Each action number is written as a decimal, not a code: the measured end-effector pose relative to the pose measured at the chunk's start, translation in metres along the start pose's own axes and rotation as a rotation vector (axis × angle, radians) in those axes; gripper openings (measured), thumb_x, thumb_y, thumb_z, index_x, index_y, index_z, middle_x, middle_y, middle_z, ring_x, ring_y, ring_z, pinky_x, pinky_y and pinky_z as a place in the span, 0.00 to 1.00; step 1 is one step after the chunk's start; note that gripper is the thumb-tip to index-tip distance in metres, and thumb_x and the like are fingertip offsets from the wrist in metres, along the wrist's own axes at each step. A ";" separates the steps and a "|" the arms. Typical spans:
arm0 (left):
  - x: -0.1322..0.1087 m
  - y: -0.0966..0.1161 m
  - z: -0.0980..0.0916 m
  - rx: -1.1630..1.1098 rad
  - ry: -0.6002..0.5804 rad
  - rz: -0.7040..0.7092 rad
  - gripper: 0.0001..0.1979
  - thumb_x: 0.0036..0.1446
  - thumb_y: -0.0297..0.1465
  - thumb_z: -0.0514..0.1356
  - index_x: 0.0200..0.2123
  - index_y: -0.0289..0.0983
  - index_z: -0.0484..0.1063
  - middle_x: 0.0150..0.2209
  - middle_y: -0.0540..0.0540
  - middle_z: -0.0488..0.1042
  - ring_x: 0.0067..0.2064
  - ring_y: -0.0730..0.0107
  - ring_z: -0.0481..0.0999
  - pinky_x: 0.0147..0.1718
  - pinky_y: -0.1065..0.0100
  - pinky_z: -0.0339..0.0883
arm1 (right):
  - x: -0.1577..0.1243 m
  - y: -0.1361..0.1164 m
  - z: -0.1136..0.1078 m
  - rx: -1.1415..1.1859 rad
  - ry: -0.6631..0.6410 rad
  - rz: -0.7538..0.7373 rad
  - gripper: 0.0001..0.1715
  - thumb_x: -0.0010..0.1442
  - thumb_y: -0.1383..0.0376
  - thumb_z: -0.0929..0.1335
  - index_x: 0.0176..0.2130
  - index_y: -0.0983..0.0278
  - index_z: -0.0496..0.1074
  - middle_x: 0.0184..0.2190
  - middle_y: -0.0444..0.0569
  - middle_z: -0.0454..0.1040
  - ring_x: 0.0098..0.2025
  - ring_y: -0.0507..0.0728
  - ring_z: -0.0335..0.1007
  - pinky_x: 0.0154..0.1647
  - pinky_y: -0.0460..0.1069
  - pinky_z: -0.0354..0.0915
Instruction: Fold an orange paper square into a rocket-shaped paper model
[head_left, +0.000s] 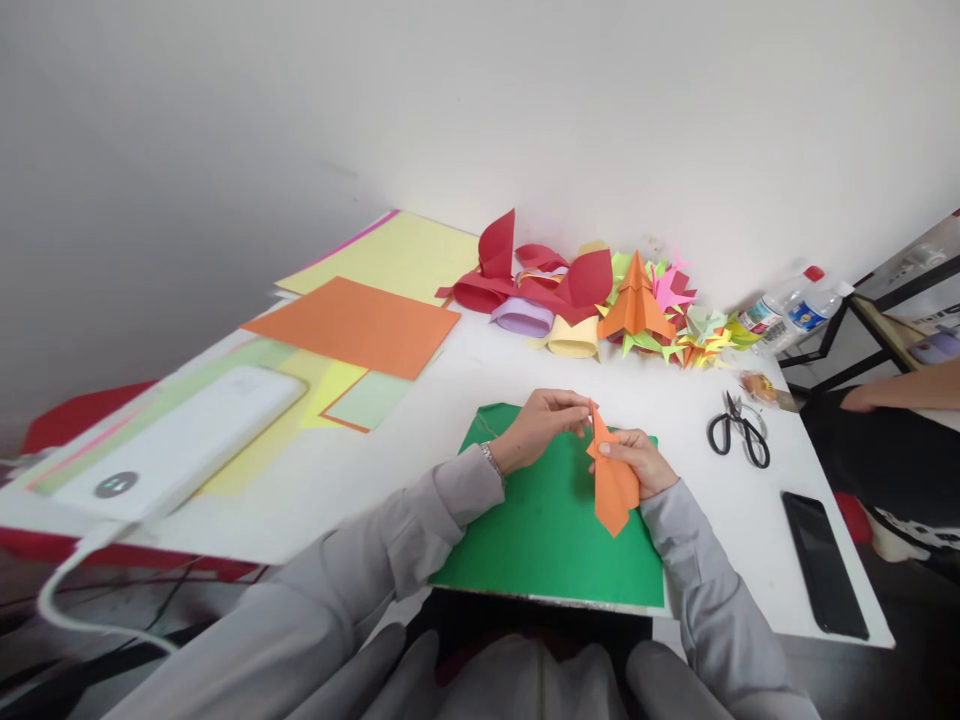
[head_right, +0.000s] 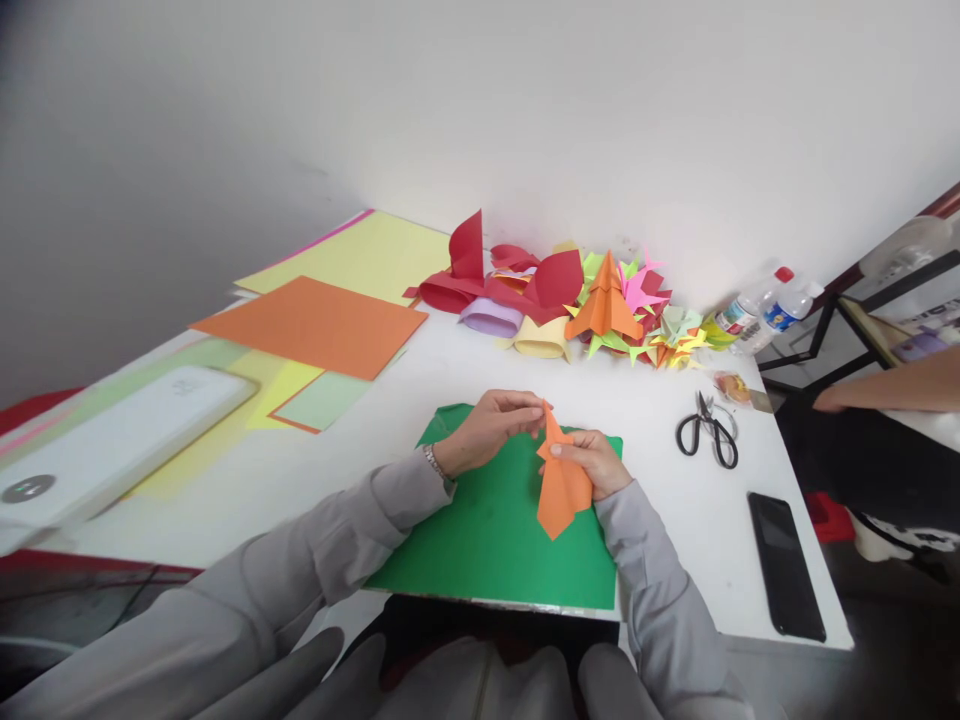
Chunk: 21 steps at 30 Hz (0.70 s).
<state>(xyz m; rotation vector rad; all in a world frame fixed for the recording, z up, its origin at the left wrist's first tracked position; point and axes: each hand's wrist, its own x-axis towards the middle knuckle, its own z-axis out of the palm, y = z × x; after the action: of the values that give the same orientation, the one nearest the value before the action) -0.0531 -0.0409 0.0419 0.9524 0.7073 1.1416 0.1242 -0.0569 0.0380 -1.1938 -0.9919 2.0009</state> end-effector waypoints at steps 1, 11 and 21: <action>0.001 0.000 -0.002 -0.008 -0.017 -0.020 0.11 0.44 0.31 0.67 0.32 0.31 0.77 0.25 0.47 0.74 0.27 0.73 0.72 0.26 0.70 0.66 | 0.000 0.000 0.000 0.001 -0.004 0.003 0.17 0.36 0.59 0.78 0.25 0.68 0.78 0.18 0.50 0.77 0.18 0.52 0.71 0.20 0.45 0.64; 0.004 0.001 -0.010 -0.017 -0.089 -0.091 0.13 0.42 0.34 0.69 0.29 0.30 0.77 0.25 0.43 0.78 0.27 0.69 0.76 0.29 0.67 0.72 | -0.001 0.000 0.001 -0.013 -0.034 0.034 0.18 0.36 0.58 0.78 0.25 0.69 0.78 0.19 0.50 0.77 0.18 0.52 0.71 0.20 0.45 0.64; 0.003 0.004 -0.008 0.029 -0.073 -0.088 0.12 0.42 0.34 0.69 0.26 0.29 0.76 0.22 0.44 0.77 0.25 0.70 0.76 0.28 0.68 0.71 | 0.001 0.001 -0.003 -0.101 -0.036 -0.048 0.15 0.37 0.60 0.78 0.26 0.68 0.78 0.20 0.49 0.78 0.20 0.51 0.71 0.22 0.45 0.64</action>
<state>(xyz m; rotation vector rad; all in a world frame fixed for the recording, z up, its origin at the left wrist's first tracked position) -0.0606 -0.0357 0.0418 0.9736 0.7016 1.0169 0.1263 -0.0554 0.0359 -1.1790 -1.1403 1.9610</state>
